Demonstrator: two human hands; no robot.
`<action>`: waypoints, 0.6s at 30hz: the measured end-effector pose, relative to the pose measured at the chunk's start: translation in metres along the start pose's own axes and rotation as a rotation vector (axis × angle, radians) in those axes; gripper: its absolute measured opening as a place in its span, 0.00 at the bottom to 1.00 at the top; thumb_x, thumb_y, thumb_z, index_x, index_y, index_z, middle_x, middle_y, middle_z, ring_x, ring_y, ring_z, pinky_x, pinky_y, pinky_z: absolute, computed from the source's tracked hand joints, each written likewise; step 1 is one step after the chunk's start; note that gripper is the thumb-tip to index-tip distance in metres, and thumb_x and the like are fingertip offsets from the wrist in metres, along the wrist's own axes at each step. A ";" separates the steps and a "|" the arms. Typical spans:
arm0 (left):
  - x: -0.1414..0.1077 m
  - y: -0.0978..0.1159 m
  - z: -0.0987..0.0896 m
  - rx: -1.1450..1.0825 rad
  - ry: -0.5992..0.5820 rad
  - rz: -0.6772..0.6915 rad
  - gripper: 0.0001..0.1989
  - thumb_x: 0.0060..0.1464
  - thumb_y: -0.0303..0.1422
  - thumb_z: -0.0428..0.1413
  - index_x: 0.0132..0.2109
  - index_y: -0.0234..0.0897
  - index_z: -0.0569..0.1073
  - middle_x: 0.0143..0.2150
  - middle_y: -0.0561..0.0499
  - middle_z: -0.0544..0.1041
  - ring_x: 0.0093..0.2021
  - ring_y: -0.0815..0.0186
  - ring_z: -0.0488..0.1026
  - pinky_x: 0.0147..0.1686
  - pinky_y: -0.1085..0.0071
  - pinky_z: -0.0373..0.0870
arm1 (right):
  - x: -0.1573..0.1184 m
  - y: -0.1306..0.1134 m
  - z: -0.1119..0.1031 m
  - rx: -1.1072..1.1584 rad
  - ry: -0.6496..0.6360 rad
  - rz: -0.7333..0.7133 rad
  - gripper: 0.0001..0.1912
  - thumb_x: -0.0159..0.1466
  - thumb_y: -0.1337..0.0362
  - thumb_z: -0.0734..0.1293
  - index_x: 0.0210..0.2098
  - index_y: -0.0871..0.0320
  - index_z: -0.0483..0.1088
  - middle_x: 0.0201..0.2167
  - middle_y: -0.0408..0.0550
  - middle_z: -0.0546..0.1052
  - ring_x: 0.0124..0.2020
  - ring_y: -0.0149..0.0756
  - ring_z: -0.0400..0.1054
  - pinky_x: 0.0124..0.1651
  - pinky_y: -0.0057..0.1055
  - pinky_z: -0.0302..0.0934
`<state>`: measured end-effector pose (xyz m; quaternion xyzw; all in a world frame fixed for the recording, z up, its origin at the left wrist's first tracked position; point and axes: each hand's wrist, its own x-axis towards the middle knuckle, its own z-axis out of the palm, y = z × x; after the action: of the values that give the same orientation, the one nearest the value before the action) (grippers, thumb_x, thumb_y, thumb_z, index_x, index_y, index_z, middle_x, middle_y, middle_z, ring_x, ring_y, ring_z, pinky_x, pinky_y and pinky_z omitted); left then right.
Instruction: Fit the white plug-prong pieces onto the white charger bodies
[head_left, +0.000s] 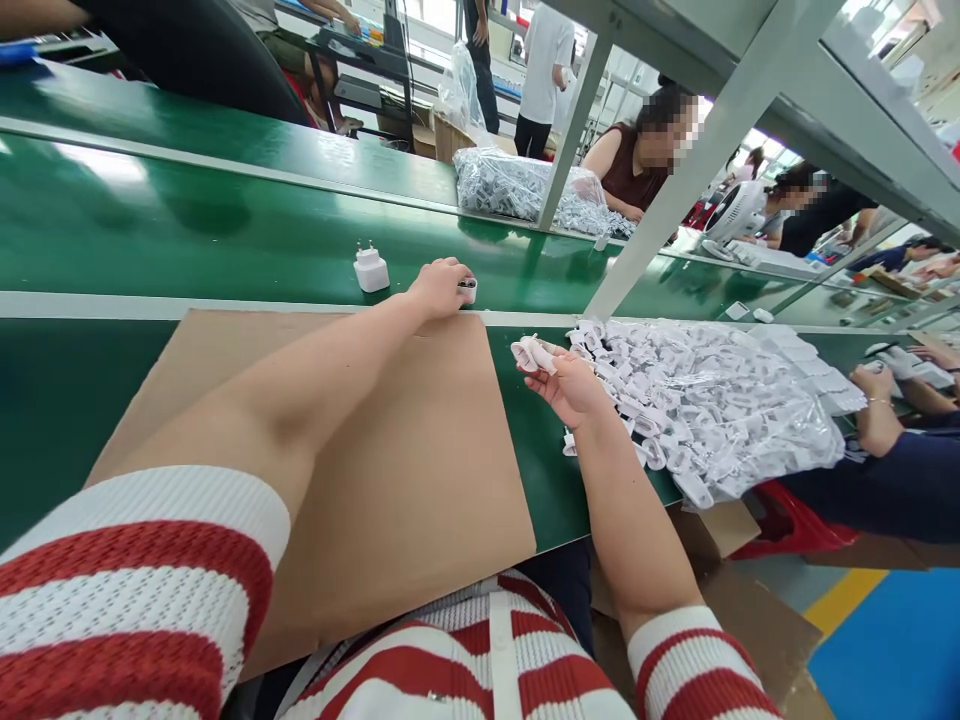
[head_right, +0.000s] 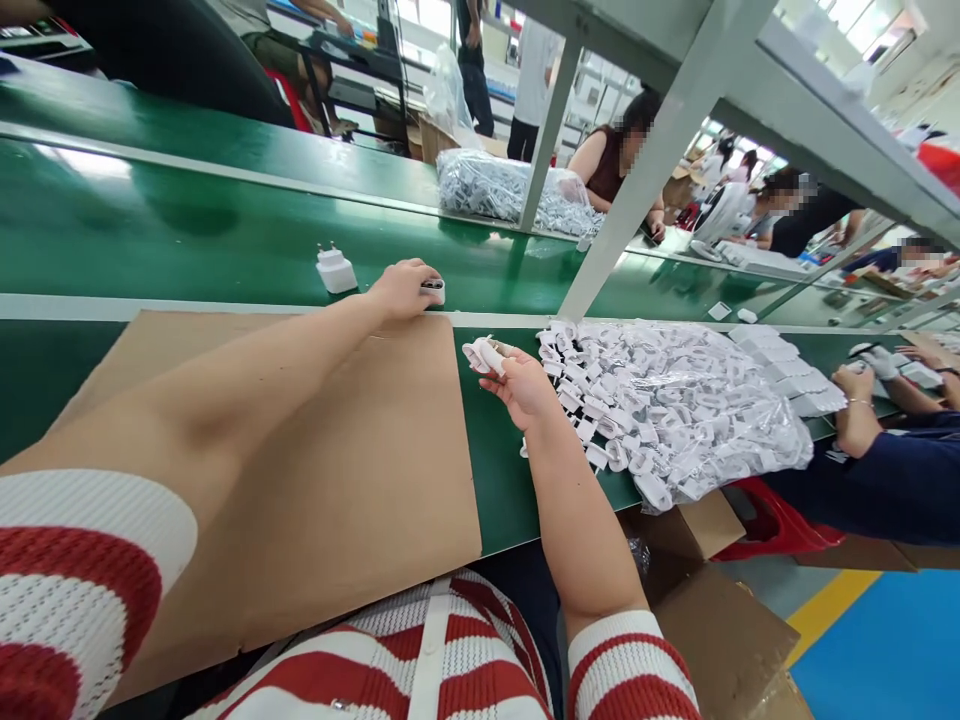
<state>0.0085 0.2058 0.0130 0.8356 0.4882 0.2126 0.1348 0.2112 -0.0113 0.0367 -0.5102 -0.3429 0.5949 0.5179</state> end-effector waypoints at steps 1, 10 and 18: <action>-0.008 0.005 -0.002 -0.031 0.039 0.018 0.22 0.56 0.36 0.61 0.56 0.32 0.80 0.57 0.38 0.77 0.60 0.46 0.71 0.62 0.55 0.66 | 0.000 0.000 -0.001 -0.001 0.011 0.006 0.15 0.55 0.63 0.76 0.42 0.53 0.77 0.40 0.44 0.84 0.39 0.32 0.78 0.41 0.28 0.73; -0.163 0.067 -0.005 -0.363 -0.050 0.112 0.18 0.59 0.46 0.62 0.49 0.39 0.82 0.45 0.46 0.77 0.45 0.55 0.75 0.50 0.61 0.73 | -0.015 0.006 0.019 -0.280 0.069 -0.358 0.19 0.53 0.57 0.78 0.44 0.52 0.80 0.39 0.43 0.82 0.34 0.33 0.73 0.39 0.34 0.72; -0.189 0.059 0.007 -0.695 -0.130 0.015 0.23 0.55 0.51 0.67 0.50 0.39 0.81 0.47 0.47 0.78 0.41 0.59 0.77 0.42 0.64 0.75 | -0.019 0.017 0.021 -0.555 -0.013 -0.657 0.12 0.64 0.58 0.73 0.46 0.52 0.74 0.48 0.49 0.80 0.44 0.37 0.76 0.51 0.39 0.74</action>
<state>-0.0247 0.0121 -0.0093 0.7550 0.3711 0.3134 0.4405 0.1857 -0.0311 0.0302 -0.4899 -0.6375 0.2868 0.5209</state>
